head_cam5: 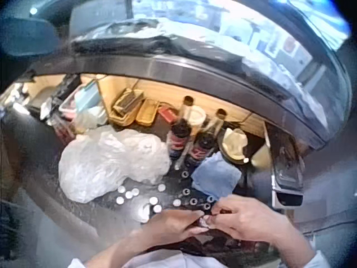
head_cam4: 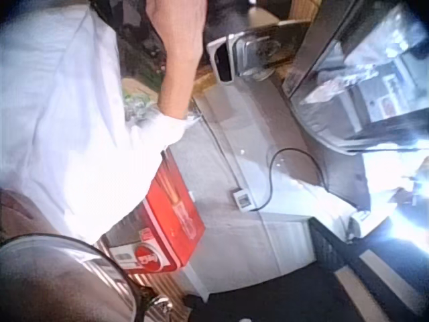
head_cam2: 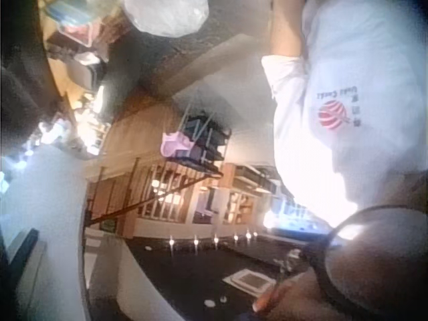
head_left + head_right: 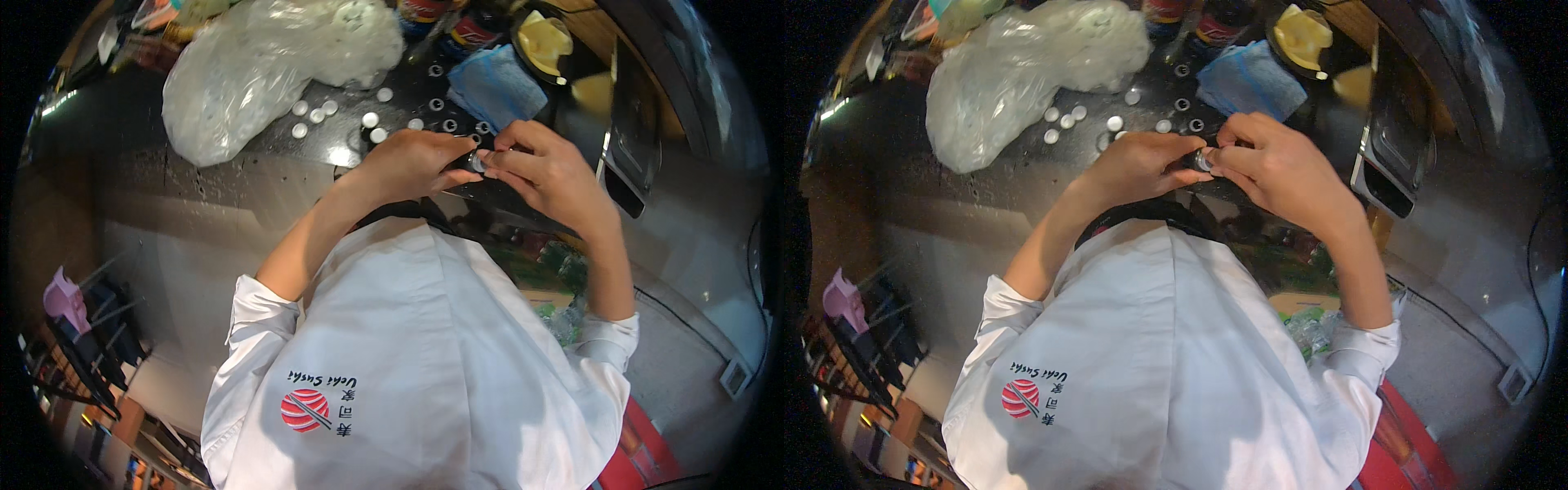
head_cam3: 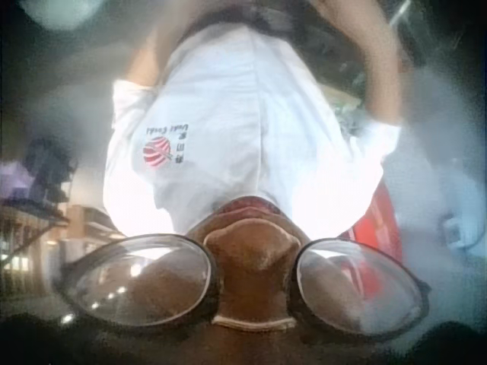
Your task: The person repeatedly picks small white circular pieces and black rings from a countertop, inserts the white pieces into the black rings, and places the assembled units into a metal tray. The person handles the items one at a time throughout the clip.
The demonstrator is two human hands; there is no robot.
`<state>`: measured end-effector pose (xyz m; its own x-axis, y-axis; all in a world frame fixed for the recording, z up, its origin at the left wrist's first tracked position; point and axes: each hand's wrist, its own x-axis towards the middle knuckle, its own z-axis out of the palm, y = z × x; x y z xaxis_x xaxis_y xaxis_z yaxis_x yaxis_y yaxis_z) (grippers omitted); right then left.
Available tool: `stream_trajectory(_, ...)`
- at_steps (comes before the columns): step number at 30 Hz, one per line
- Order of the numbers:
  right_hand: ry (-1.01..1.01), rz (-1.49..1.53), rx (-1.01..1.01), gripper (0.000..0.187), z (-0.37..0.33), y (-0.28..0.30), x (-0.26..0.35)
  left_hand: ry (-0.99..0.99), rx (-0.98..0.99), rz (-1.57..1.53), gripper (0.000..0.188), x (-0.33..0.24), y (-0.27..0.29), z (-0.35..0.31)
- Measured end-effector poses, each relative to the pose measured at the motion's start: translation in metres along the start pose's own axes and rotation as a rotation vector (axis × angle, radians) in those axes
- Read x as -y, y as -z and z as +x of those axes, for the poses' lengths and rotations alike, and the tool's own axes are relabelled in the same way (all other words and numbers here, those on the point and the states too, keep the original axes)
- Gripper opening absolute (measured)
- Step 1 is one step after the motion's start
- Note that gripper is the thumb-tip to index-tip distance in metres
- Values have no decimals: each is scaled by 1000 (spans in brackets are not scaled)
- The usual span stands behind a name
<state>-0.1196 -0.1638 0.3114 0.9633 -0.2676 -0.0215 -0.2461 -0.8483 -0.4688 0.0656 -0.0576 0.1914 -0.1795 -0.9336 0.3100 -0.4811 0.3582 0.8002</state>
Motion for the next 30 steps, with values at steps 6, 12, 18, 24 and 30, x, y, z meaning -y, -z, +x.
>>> stream_trajectory(6,-105,66,23,11,16,-85,-2,192,-78,20,42,46,-39,-69)
stream_trajectory(12,-249,56,-40,13,26,-141,-13,190,-199,-112,37,86,-61,-88)
stream_trajectory(18,-400,80,-110,13,22,-173,-11,199,-137,-45,38,112,-80,-97)
stream_trajectory(24,-446,70,-210,12,19,-188,-9,171,-112,-81,38,124,-86,-98)
stream_trajectory(30,-433,74,-209,11,25,-185,-13,155,-107,-105,38,128,-84,-94)
